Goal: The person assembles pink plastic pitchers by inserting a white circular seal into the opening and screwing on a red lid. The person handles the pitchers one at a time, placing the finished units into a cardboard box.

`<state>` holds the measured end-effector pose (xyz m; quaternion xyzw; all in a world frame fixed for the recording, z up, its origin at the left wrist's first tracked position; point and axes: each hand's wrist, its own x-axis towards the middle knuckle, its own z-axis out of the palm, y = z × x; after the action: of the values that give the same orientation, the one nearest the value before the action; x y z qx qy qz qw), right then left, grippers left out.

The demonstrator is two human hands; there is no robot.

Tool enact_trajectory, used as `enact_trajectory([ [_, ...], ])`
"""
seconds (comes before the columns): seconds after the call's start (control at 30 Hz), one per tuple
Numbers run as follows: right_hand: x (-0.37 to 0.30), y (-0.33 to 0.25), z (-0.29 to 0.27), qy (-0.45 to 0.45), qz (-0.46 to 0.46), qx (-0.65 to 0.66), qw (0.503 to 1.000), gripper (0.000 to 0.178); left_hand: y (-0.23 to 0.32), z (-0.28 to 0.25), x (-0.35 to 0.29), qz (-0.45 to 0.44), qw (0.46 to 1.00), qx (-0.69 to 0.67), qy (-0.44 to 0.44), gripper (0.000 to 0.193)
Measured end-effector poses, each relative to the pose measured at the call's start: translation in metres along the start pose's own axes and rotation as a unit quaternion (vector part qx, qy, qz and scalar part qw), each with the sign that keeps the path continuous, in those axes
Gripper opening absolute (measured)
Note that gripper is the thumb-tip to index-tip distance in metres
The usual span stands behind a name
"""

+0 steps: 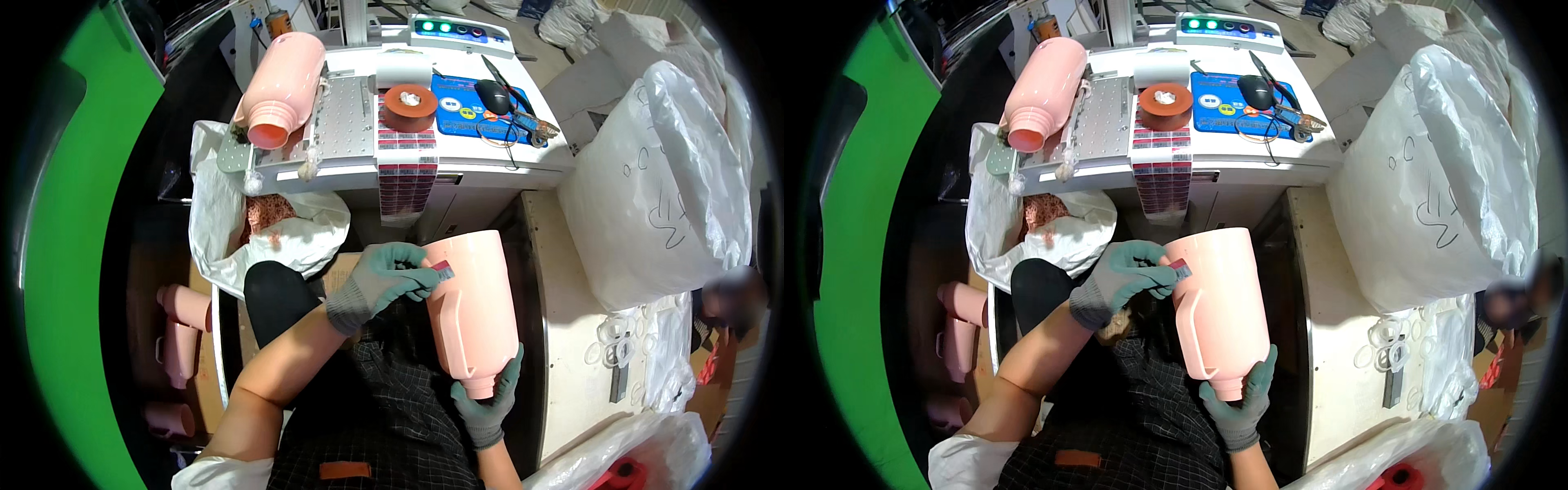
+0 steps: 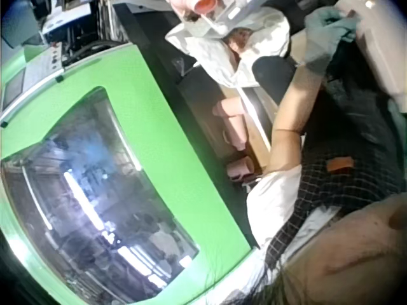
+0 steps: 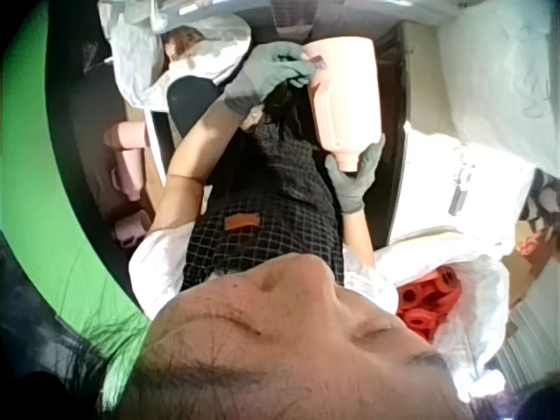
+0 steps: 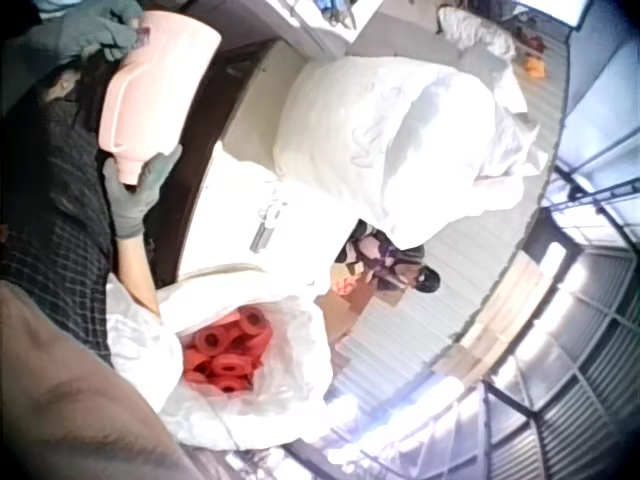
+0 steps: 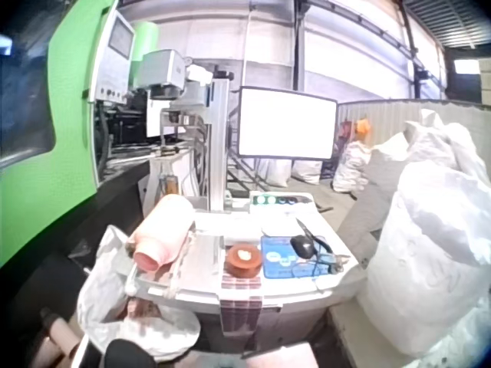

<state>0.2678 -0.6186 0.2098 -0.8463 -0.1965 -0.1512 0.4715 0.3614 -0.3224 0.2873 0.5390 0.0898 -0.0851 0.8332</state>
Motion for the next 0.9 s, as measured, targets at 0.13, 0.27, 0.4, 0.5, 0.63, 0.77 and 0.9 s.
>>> enact_trajectory([
  [0.13,0.0,-0.001,0.002,-0.003,-0.014,-0.035,0.999,0.117,-0.005,0.002,0.003,-0.019,0.999,0.034,0.009,0.016],
  [0.27,-0.003,0.001,0.004,-0.012,-0.046,-0.085,0.995,0.116,0.006,0.007,-0.003,0.005,0.947,0.312,0.075,0.02],
  [0.4,-0.002,0.006,0.003,-0.008,-0.029,-0.075,0.997,0.118,-0.005,-0.011,0.001,0.124,0.925,0.336,0.13,0.017],
  [0.5,-0.004,0.002,0.003,-0.014,-0.034,-0.071,0.997,0.118,-0.032,-0.013,0.015,0.297,0.864,0.377,0.152,0.02],
  [0.63,-0.01,-0.001,0.01,-0.001,-0.034,-0.112,0.993,0.118,-0.046,0.019,0.032,0.303,0.853,0.383,0.185,0.013],
  [0.77,-0.011,-0.013,0.011,-0.012,-0.012,-0.13,0.991,0.118,-0.038,0.02,0.048,0.289,0.809,0.467,0.207,0.02],
  [0.9,-0.001,-0.024,0.009,-0.033,-0.062,-0.135,0.988,0.115,-0.024,-0.038,0.066,0.236,0.776,0.565,0.151,0.019],
])
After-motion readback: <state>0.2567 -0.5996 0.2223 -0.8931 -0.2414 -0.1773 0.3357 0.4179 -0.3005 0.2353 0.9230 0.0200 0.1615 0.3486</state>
